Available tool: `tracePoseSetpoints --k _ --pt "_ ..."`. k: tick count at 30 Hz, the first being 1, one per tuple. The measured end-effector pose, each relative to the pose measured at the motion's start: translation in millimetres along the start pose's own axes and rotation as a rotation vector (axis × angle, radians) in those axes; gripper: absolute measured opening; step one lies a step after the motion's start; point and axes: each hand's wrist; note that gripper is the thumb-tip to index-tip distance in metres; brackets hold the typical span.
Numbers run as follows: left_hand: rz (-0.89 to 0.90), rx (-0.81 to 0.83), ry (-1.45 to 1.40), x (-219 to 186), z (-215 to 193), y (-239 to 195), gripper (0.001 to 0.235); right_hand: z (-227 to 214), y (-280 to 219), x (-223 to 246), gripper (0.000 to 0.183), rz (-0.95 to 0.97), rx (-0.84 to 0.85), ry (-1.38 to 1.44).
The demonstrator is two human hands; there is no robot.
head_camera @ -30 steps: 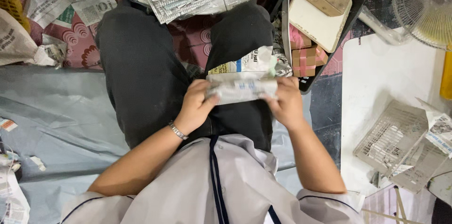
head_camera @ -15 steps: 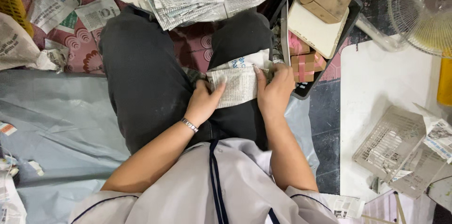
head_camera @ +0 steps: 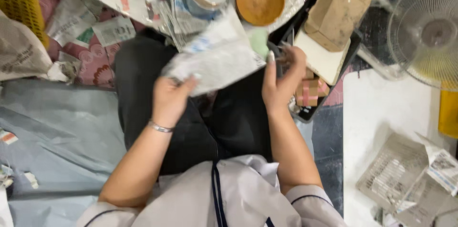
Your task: The person wraps small ceramic bowls and plates individually in newspaper sheets. They fold the paper around each item, then place the wrapped pieces into a pile on the table. The process repeats for several items.
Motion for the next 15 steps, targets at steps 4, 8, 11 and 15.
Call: tracePoseSetpoints --k 4,8,11,15 --pt "0.215 -0.151 -0.495 -22.1 -31.6 55.4 0.038 72.9 56.4 -3.9 0.042 0.250 0.066 0.493" --pt "0.189 -0.307 -0.461 -26.0 -29.9 118.1 0.035 136.2 95.7 -12.2 0.044 0.690 0.203 0.431" --pt "0.226 -0.294 -0.215 -23.4 -23.2 143.1 0.043 149.5 91.2 -13.9 0.053 0.520 0.204 0.367" --pt "0.248 -0.241 -0.205 -20.4 -27.8 145.5 0.043 149.7 77.8 -10.7 0.055 0.463 0.266 0.142"
Point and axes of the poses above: each hand's wrist, its own y-axis towards the middle knuckle, its own z-axis out of the palm, x = y × z, and after that the axes turned 9 degrees about -z, right-handed
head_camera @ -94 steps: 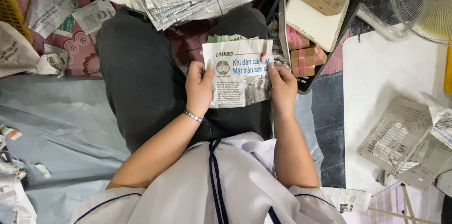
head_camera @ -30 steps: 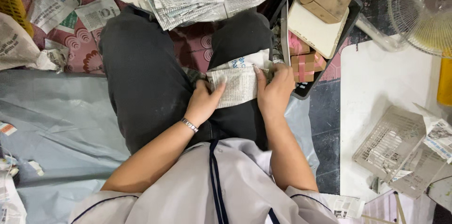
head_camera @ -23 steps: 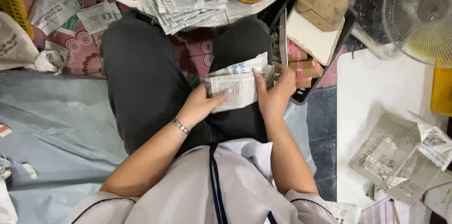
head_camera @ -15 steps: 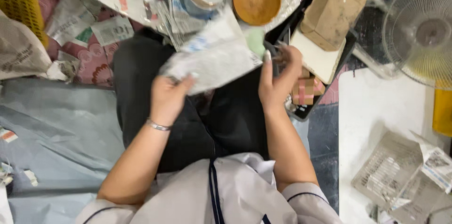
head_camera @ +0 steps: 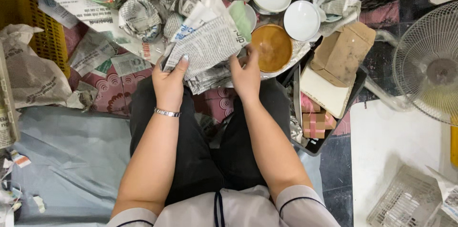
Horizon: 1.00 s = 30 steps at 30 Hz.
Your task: The person wraps small ceramic bowls and plates individually in newspaper sheets. They fold the paper around each item, then place the wrapped pieces into a pile on the table. The process repeats for several items.
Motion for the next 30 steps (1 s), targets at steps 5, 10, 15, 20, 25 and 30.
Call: tracePoseSetpoints --k 5,10,15,20,25,30 --pt "-0.016 -0.027 -0.090 -3.2 -3.1 -0.1 0.037 1.5 -2.8 4.3 0.053 0.003 0.077 -0.148" --pt "-0.012 -0.033 -0.175 -3.0 -4.1 -1.2 0.034 6.1 -9.7 -6.1 0.045 -0.239 0.078 -0.335" --pt "-0.026 -0.021 -0.249 -7.7 -1.5 -0.8 0.033 12.8 0.3 -15.7 0.055 0.061 0.105 0.171" --pt "-0.147 -0.030 -0.060 -12.2 3.1 -3.7 0.033 6.7 3.4 -17.4 0.049 0.370 0.214 0.776" --pt "-0.097 0.032 0.234 -6.4 6.2 -1.0 0.039 -8.6 1.4 -12.2 0.030 0.458 0.098 1.082" --pt "0.008 -0.078 0.663 -4.5 4.2 0.9 0.036 -27.3 -6.8 -3.0 0.027 0.212 -0.101 1.121"
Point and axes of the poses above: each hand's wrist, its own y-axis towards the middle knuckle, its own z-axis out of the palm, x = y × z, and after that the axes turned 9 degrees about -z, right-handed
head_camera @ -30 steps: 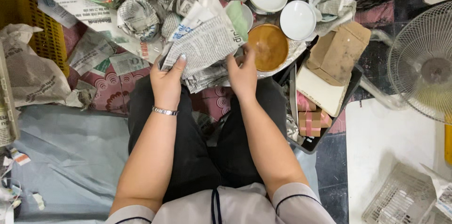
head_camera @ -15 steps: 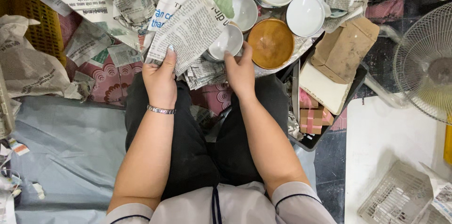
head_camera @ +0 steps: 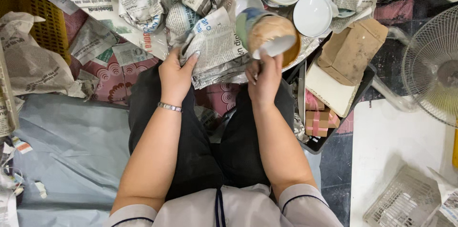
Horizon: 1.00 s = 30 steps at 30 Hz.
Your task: The person wraps small ceramic bowls and plates individually in newspaper sheets. They fold the paper around each item, then place the wrapped pieces into a pile on the table. The process repeats for several items.
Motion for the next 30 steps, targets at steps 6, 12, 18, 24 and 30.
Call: tracePoseSetpoints --k 6,12,18,24,30 --pt "0.121 -0.082 0.340 -12.9 9.4 -3.1 0.033 -15.6 -5.2 -2.8 0.018 -0.317 0.117 0.178" --pt "0.101 -0.058 0.322 -22.3 17.6 -6.2 0.034 -24.5 -1.9 -22.8 0.026 -0.117 0.058 -0.121" --pt "0.180 -0.133 0.149 -24.7 17.9 -10.9 0.052 1.5 4.4 -29.0 0.035 0.116 0.203 -0.545" --pt "0.268 -0.282 0.355 -34.5 9.9 -21.5 0.047 18.3 -0.3 -17.5 0.048 0.047 0.229 -0.829" --pt "0.391 -0.204 0.219 -43.4 5.2 -33.4 0.044 21.8 -5.6 -1.4 0.050 -0.231 0.228 -1.132"
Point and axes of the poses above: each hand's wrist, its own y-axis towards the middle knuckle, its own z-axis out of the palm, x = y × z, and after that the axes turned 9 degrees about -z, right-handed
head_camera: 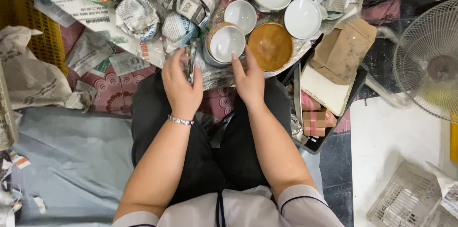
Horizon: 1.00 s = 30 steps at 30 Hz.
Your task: The person wraps small ceramic bowls and plates individually in newspaper sheets. They fold the paper around each item, then place the wrapped pieces into a pile on the table. The process repeats for several items.
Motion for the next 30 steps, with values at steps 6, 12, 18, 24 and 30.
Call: tracePoseSetpoints --k 6,12,18,24,30 --pt "0.076 0.426 -0.120 -11.9 -9.7 -18.9 0.027 -34.0 -2.2 2.8 0.043 -0.076 -0.130 -0.134" --pt "0.098 1.198 0.137 -5.5 11.8 -26.2 0.036 -98.3 30.2 -52.6 0.031 -0.283 -0.431 -0.289" --pt "0.041 1.281 0.453 12.4 27.8 -33.0 0.056 -164.5 124.8 -128.3 0.072 0.019 -0.783 -0.276" --pt "0.088 1.069 0.293 22.9 27.9 -32.5 0.062 -181.3 181.3 -187.7 0.053 0.668 -0.359 0.339" --pt "0.008 1.224 0.432 25.0 35.2 -30.1 0.061 -176.8 208.4 -245.1 0.024 0.477 -0.519 0.484"
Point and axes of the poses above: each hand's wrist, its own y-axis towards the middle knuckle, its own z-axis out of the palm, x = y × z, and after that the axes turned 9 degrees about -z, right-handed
